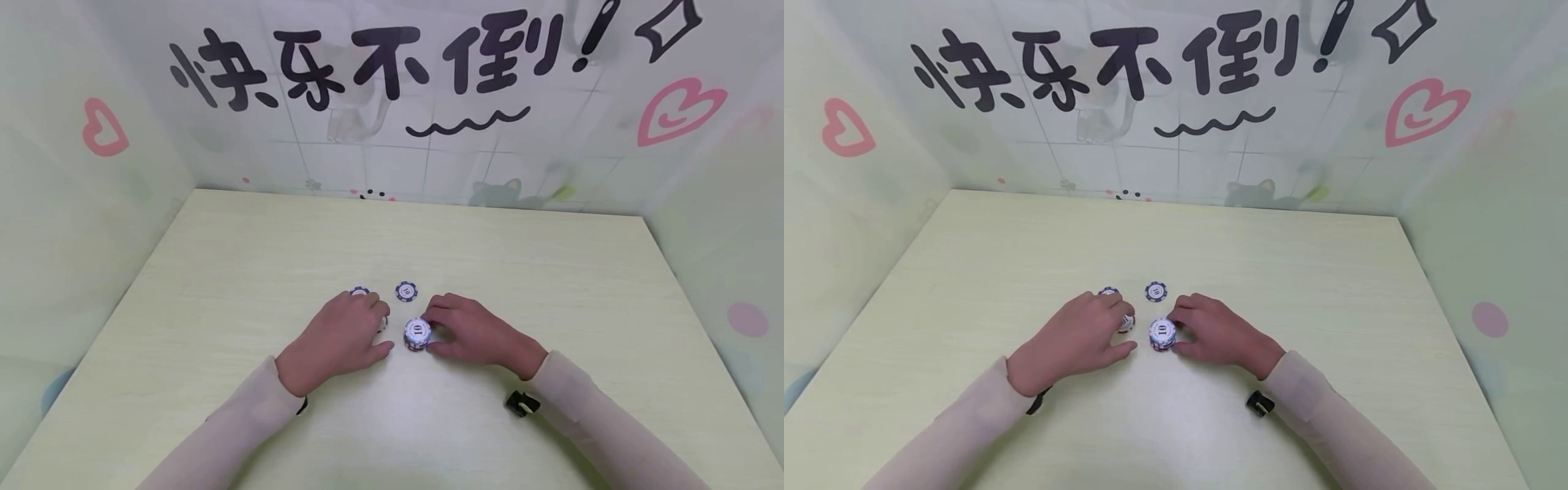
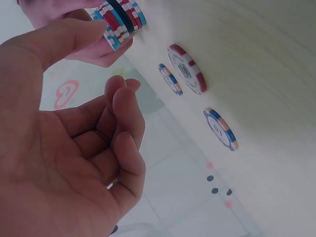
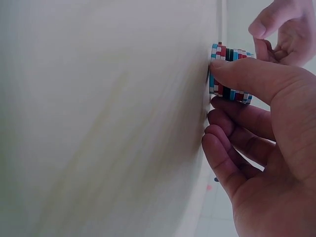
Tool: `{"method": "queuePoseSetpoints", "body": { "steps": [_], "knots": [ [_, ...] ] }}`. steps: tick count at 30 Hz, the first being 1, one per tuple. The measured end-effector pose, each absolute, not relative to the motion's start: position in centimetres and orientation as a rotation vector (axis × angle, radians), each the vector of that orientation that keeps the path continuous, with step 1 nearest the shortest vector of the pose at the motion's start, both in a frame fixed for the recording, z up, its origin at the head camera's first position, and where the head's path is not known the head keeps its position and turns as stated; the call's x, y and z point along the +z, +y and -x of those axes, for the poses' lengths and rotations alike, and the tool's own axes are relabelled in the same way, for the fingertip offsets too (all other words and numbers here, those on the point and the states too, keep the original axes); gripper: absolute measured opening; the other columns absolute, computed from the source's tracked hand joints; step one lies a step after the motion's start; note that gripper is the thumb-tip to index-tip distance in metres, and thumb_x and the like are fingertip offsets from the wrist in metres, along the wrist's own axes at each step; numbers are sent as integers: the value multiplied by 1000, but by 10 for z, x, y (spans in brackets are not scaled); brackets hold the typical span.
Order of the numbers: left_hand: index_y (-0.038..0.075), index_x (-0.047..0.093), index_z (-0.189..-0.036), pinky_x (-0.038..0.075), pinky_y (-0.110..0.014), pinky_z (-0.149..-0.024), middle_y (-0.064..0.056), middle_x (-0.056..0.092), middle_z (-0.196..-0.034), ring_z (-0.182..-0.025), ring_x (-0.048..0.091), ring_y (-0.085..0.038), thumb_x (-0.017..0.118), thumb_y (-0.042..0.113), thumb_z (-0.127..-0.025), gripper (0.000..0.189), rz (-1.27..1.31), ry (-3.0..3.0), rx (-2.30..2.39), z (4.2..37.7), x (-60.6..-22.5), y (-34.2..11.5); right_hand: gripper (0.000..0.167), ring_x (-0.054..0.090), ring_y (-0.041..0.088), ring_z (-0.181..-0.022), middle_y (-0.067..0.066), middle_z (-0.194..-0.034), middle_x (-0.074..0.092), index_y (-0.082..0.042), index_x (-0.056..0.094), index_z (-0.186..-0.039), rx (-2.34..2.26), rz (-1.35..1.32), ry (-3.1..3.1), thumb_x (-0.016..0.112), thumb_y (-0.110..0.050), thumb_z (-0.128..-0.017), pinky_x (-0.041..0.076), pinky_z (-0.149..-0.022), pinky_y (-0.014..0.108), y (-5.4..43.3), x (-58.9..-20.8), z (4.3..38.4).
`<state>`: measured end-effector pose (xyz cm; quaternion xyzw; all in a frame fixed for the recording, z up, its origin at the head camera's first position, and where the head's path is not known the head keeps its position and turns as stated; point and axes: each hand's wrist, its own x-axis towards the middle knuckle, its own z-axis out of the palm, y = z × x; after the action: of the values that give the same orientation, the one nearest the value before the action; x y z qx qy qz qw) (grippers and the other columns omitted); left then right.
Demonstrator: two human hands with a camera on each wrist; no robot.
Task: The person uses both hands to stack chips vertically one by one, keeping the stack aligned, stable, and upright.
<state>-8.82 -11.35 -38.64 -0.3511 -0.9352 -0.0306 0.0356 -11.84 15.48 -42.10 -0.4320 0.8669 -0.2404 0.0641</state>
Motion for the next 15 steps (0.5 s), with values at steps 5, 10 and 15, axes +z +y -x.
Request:
{"method": "queuePoseSetpoints", "body": {
  "steps": [5, 10, 15],
  "knots": [
    [3, 76, -97, 50, -37, -64, -4, 67, -85, -72, 64, -20, 88, 33, -87, 34, 1051, -2886, -97, 84, -387, -122, 32, 62, 17, -103, 1, -114, 68, -4, 77, -121, -724, 1309, 2617, 87, -15, -93, 57, -92, 35, 154, -421, 118],
    [2, 75, -93, 50, -37, -63, -4, 63, -80, -68, 61, -21, 89, 30, -85, 32, 1023, -2886, -105, 80, -391, -128, 32, 62, 17, -103, 2, -115, 69, -3, 77, -122, -704, 1302, 2622, 87, -15, -93, 57, -92, 36, 154, -421, 119],
    [0, 76, -97, 52, -39, -65, -7, 67, -85, -69, 62, -22, 89, 29, -88, 34, 980, -2922, -121, 81, -395, -132, 32, 62, 16, -102, 1, -114, 69, -3, 77, -121, -711, 1313, 2622, 86, -14, -93, 57, -91, 35, 154, -422, 118]
  ]
}}
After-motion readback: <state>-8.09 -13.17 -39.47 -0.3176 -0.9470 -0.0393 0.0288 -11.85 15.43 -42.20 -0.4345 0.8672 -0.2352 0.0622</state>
